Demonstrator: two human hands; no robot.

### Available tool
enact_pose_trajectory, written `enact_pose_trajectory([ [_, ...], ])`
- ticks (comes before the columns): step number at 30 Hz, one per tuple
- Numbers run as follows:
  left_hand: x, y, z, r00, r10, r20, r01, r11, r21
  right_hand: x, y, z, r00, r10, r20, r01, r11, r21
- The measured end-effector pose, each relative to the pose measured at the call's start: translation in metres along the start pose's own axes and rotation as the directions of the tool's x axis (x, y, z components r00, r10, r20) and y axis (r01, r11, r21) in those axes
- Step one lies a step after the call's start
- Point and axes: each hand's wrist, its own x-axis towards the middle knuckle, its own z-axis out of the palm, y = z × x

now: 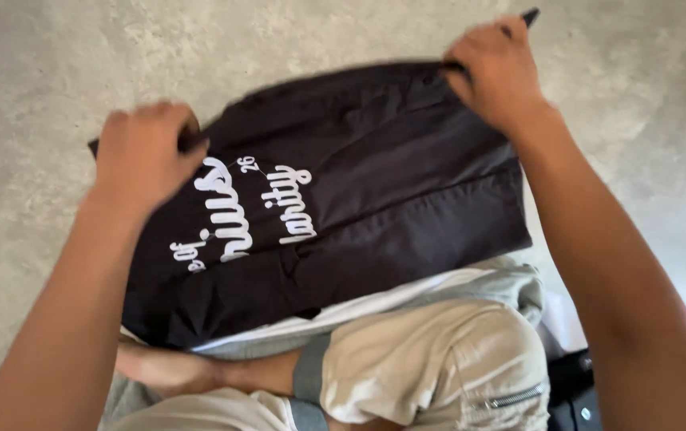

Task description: Folding a black shirt into a neat rectangle on the floor

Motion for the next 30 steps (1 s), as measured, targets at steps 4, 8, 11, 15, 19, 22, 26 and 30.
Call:
enact_pose_trajectory([
  [4,-0.060,0.027,0.017,0.993,0.084,-0.088,-0.077,0.994,0.074,-0.067,-0.029,-0.015,0.998,-0.021,-0.054,0.018,0.999,-0.045],
  [8,-0.092,0.056,0.032,0.998,0.023,0.065,-0.024,1.000,0.010,-0.118,-0.059,-0.010,0.990,0.114,0.084,-0.119,0.991,0.062],
  [11,-0.103,0.072,0.048,0.999,0.014,0.041,-0.012,0.999,-0.029,-0.141,-0.068,-0.015,0.917,0.260,0.302,-0.297,0.951,0.085],
  [15,-0.095,0.098,0.061,0.967,0.105,-0.231,-0.103,0.994,0.021,-0.167,-0.068,-0.003,0.870,0.390,0.302,-0.429,0.900,0.074],
  [19,-0.072,0.133,0.071,0.948,0.160,-0.276,-0.156,0.987,0.038,-0.174,-0.066,0.013,0.854,0.426,0.299,-0.470,0.877,0.093],
  [22,-0.052,0.153,0.076,0.917,0.198,-0.346,-0.209,0.978,0.006,-0.173,-0.057,0.028,0.845,0.455,0.281,-0.486,0.873,0.049],
  [26,-0.048,0.171,0.077,0.957,0.130,-0.258,-0.136,0.991,-0.007,-0.171,-0.057,0.035,0.873,0.447,0.197,-0.461,0.887,0.031],
  [30,-0.045,0.175,0.088,0.983,0.029,-0.181,-0.056,0.988,-0.146,-0.173,-0.053,0.038,0.915,0.399,0.060,-0.399,0.917,-0.005],
])
